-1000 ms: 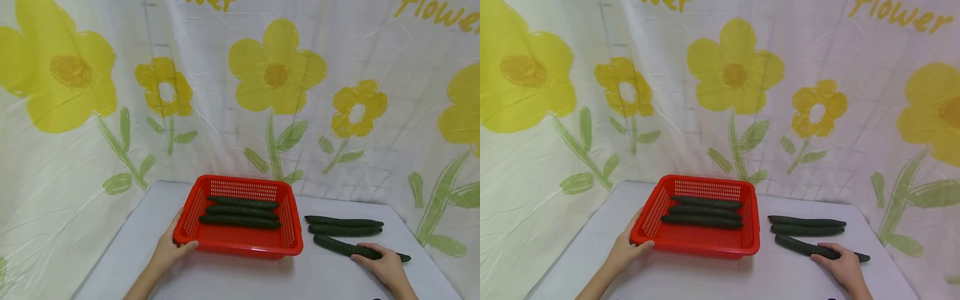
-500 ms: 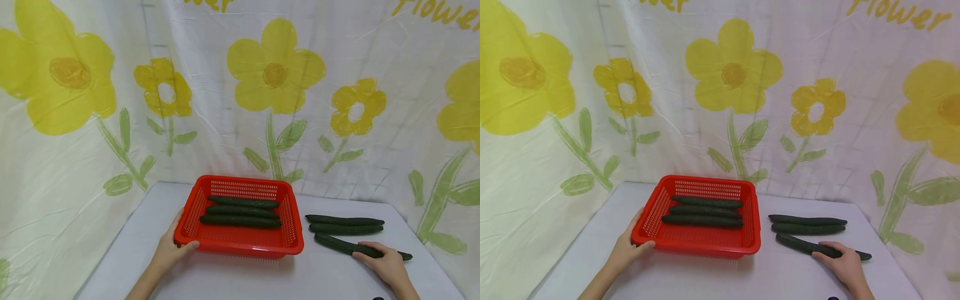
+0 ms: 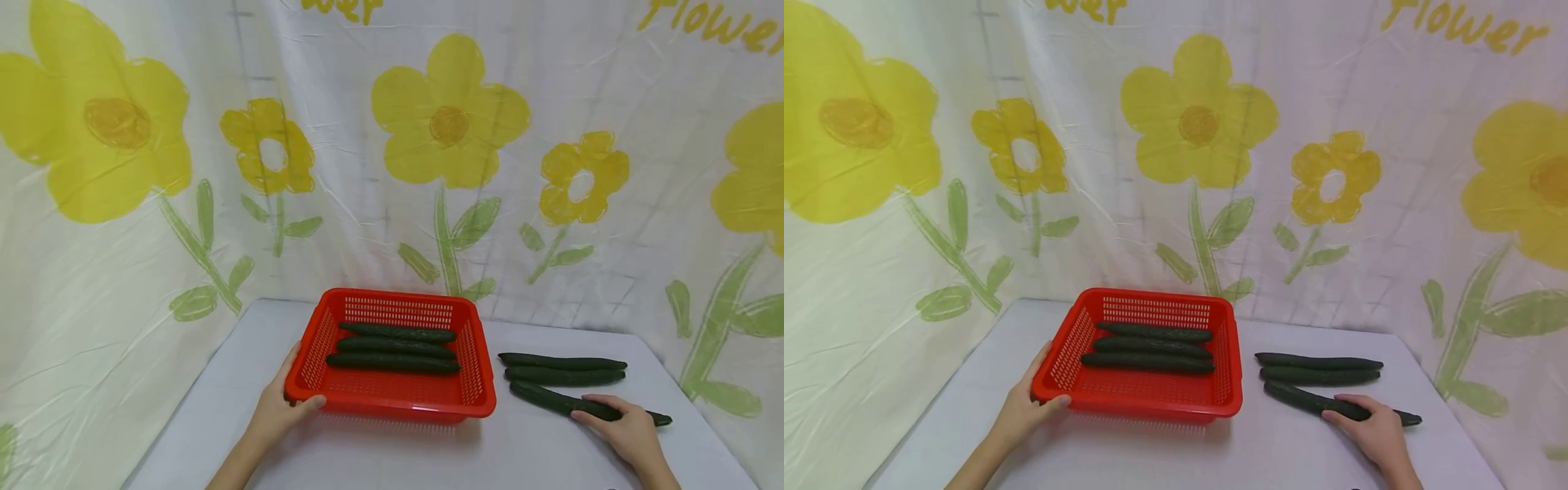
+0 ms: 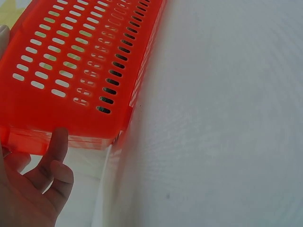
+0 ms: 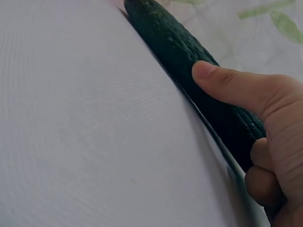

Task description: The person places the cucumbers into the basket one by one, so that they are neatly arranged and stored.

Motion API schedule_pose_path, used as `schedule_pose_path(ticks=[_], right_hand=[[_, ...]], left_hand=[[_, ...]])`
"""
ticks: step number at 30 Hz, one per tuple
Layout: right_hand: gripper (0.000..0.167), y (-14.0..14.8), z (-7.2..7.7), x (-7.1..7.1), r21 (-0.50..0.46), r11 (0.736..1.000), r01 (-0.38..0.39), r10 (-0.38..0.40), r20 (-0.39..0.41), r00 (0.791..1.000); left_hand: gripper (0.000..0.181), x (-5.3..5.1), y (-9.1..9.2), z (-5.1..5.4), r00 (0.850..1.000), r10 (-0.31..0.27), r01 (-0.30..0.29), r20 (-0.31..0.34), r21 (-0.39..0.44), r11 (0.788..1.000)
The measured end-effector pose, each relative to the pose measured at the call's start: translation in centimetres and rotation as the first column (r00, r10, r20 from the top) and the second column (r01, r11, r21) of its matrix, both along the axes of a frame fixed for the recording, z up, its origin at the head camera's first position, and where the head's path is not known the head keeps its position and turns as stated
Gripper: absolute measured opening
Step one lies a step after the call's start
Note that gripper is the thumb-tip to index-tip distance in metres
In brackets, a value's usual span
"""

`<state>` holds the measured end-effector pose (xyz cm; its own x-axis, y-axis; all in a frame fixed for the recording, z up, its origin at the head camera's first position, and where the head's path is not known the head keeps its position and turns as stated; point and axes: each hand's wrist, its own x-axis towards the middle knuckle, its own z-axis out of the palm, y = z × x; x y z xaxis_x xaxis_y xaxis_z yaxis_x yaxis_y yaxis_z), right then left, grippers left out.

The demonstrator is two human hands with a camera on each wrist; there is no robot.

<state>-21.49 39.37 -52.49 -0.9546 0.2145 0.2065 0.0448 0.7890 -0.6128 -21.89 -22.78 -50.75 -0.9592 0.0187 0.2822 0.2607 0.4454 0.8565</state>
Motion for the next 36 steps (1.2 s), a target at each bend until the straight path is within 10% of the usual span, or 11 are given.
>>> schedule_pose_path(ticks=[10,20,36], right_hand=[[0.055,-0.8,0.2,-0.6,-0.015,1.0,-0.001,0.0,-0.033,0.999],[0.075,-1.1,1.9,-1.1,-0.089,0.996,0.023,-0.013,0.111,0.994],[0.069,-2.4,4.9,-2.5,-0.089,0.996,0.025,-0.025,-0.003,1.0]], left_hand=[[0.107,0.0,0.0,0.0,1.0,-0.003,0.003,-0.005,0.007,1.0],[0.107,-0.2,0.0,0.0,1.0,0.001,-0.001,0.0,0.001,1.0],[0.106,0.0,0.0,-0.1,1.0,0.014,-0.014,0.019,-0.002,1.0]])
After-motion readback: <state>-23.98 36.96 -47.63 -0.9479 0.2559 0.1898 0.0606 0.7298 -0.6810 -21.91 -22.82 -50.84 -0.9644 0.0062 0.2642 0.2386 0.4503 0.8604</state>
